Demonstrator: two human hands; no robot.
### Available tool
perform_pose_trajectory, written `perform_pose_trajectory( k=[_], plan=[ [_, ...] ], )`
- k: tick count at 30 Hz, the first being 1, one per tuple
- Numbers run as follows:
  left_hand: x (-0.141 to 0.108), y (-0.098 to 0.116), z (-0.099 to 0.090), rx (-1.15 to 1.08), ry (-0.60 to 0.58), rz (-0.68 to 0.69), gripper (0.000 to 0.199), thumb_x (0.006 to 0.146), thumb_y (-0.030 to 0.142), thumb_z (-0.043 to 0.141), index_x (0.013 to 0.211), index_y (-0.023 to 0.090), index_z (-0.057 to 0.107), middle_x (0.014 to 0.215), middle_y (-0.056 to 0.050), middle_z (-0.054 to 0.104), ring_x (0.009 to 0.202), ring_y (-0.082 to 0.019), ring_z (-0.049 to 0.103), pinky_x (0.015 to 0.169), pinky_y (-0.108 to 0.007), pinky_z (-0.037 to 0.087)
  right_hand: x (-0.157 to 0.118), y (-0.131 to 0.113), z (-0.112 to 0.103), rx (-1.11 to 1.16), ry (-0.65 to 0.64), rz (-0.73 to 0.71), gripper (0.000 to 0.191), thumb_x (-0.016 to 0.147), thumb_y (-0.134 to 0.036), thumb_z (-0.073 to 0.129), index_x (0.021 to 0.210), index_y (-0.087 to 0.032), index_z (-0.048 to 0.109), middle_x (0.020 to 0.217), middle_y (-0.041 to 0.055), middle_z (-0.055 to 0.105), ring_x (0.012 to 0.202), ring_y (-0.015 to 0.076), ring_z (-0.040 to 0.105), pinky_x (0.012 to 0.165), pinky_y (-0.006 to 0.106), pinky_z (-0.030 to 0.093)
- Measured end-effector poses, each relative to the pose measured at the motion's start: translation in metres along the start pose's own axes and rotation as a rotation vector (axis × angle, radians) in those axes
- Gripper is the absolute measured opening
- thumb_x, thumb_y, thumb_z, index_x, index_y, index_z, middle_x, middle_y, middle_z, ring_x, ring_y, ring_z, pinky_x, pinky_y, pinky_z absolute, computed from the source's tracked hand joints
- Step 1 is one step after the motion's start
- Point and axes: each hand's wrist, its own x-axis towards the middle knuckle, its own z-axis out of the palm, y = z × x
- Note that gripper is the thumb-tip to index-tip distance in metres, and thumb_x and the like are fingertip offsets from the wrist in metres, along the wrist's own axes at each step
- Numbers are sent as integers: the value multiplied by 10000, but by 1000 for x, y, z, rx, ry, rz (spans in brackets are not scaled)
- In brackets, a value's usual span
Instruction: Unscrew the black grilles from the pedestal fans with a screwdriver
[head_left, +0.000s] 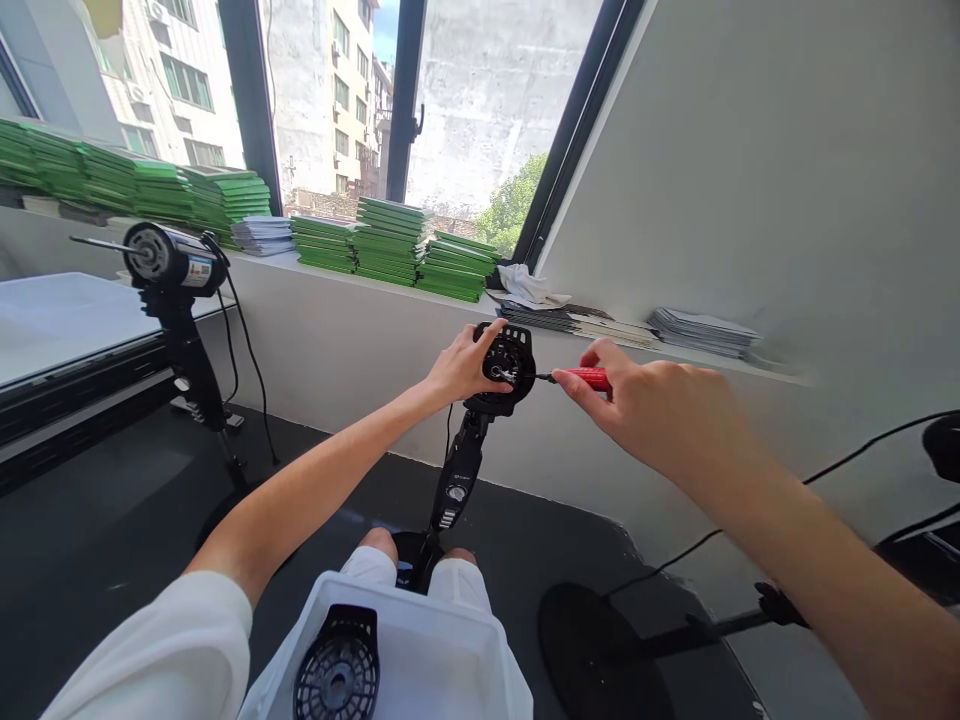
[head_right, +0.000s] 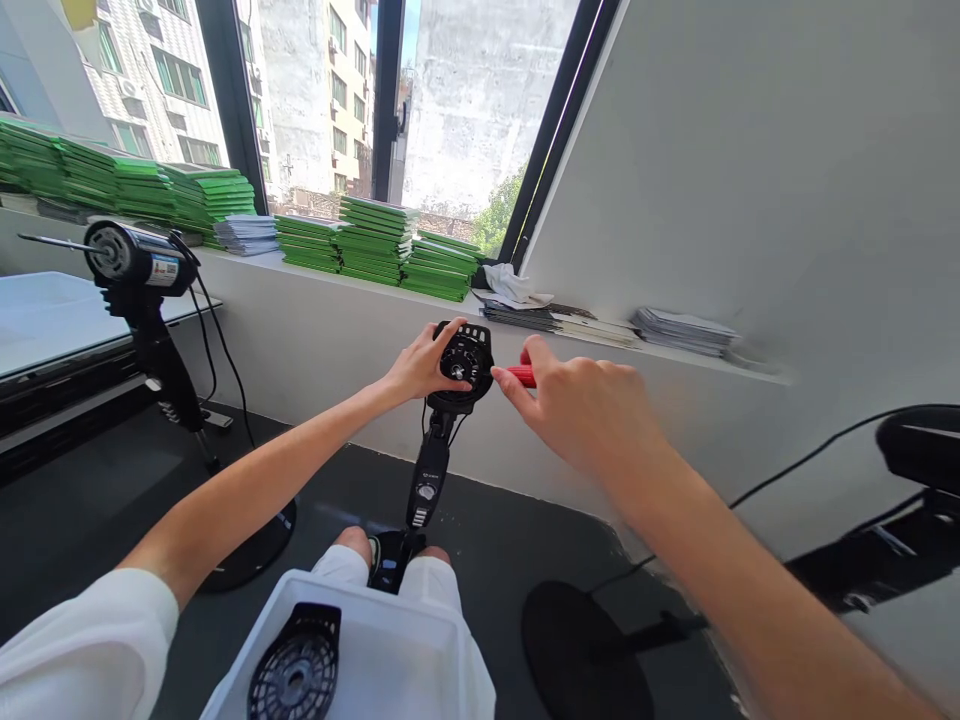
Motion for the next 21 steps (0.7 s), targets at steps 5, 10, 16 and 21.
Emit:
perform_pose_trajectory(
  k=[5, 10, 16, 21],
  plan=[
    [0, 0, -1, 12, 0, 2, 1076, 758, 468, 872, 1607, 343, 222, 1431, -152, 455, 1277, -381, 578, 936, -444, 565, 2, 1, -1, -44, 56, 49, 594, 1019, -597, 232, 998, -161, 635, 583, 94, 607, 539, 237, 554, 554, 298, 237],
    [-1, 1, -2, 22, -11, -9, 1069, 770, 462, 867, 1607, 353, 211, 1425, -144, 457, 1280, -368, 574, 937, -423, 558, 2, 0, -5, 38, -54, -19, 475, 987, -545, 377, 1176, -166, 591, 615, 54, 639, 555, 237, 582, 545, 286, 257],
    [-1, 0, 0, 11, 4, 2, 1078, 763, 464, 873, 1611, 340, 219, 1433, -154, 447, 1284, -374, 569, 948, -435, 557, 1, 0, 2, 17, -16, -38, 471, 996, -544, 354, 1104, -174, 625, 639, 67, 658, 571, 240, 595, 544, 296, 271],
    [-2, -1, 0, 0, 9, 2, 1085, 760, 445, 877, 1613, 346, 213, 1424, -146, 454, 1262, -368, 583, 933, -427, 562, 0, -1, 3, -71, 25, 16, 504, 1009, -564, 313, 1006, -168, 625, 589, 75, 616, 531, 236, 562, 527, 297, 249]
  ],
)
